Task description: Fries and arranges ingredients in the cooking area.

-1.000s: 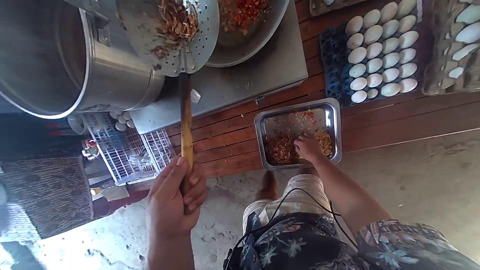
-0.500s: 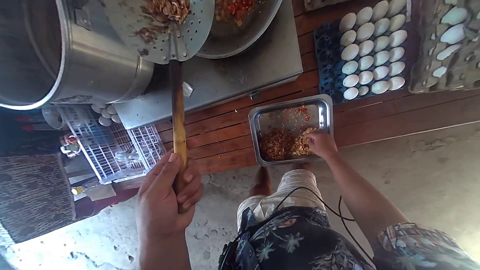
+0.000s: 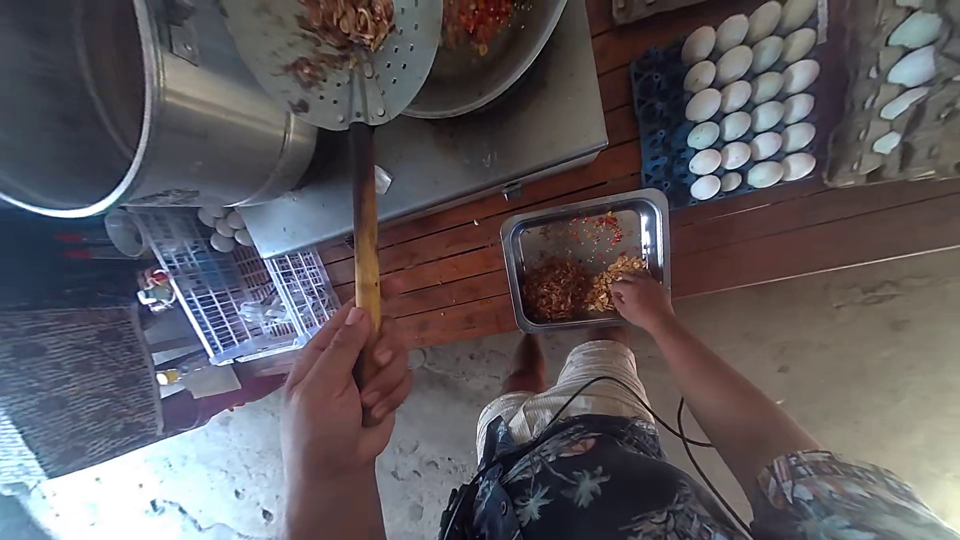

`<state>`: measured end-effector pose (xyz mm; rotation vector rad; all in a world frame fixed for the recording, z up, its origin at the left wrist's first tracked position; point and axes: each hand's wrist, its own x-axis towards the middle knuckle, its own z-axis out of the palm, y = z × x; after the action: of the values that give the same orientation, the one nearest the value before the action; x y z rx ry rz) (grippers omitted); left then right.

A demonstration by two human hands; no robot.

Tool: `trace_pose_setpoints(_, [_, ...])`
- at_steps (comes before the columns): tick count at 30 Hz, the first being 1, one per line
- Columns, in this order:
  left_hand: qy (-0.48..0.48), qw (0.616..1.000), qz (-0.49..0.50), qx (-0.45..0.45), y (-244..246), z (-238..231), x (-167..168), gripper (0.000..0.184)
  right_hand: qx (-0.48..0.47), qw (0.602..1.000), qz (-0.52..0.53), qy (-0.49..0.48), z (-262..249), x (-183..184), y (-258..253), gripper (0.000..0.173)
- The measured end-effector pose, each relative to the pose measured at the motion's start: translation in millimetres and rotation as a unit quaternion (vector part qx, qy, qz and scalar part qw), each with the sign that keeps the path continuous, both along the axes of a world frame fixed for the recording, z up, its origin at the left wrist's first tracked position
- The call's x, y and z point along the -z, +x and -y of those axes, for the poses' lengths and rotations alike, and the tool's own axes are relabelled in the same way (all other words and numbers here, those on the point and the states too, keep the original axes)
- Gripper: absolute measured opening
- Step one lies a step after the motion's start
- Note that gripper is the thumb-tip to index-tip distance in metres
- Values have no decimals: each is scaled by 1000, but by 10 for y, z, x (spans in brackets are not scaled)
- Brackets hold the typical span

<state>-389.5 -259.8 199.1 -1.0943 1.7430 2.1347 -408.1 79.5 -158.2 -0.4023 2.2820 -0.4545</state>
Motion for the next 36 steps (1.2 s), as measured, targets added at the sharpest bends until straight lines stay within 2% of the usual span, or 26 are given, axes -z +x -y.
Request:
trace_pose_setpoints(3, [-4, 1000, -2, -9, -6, -11, -7, 43, 118, 992, 32, -13, -4, -54, -68, 15])
trace_pose_setpoints(7, [-2, 1000, -6, 2, 4, 4, -3, 43, 279, 958, 51, -45, -1, -128, -258, 20])
trace_pose_setpoints(9, [0, 1000, -8, 4, 14, 4, -2, 43, 306, 950, 59, -26, -16, -163, -358, 20])
trace_pose_setpoints(10, [-1, 1000, -7, 4, 16, 2, -6, 43, 286, 956, 68, 5, -19, -182, -401, 20])
trace_pose_setpoints(13, [-4, 1000, -8, 5, 17, 2, -24, 44, 119, 978, 120, 123, 101, -291, -456, 20])
trace_pose_setpoints(17, [-1, 1000, -16, 1, 16, 2, -40, 43, -4, 995, 63, 82, 201, -130, -223, 30])
trace_pose_setpoints(20, [5, 1000, -19, 4, 5, 6, -59, 42, -58, 994, 50, 81, 190, 14, -107, 24])
trace_pose_setpoints(23, [2, 1000, -14, -1, -14, 7, -66, 43, -59, 994, 61, 71, 192, -9, -132, 18])
trace_pose_setpoints(26, [-1, 1000, -12, -5, -16, 10, -51, 43, 28, 994, 102, 27, 194, -126, -227, 18])
trace_pose_setpoints(28, [3, 1000, -16, -5, -21, 18, -38, 43, 144, 983, 113, -18, 201, -138, -335, 20])
trace_pose_setpoints(31, [5, 1000, -16, -2, -28, 11, -33, 44, 313, 945, 75, -60, 248, -146, -521, 29])
trace_pose_setpoints(33, [2, 1000, -15, -5, -41, -5, -38, 44, 375, 926, 31, -29, 316, -67, -596, 40])
trace_pose_setpoints(36, [-1, 1000, -15, -6, -56, -19, -47, 44, 408, 911, 4, 51, 538, 53, -611, 58])
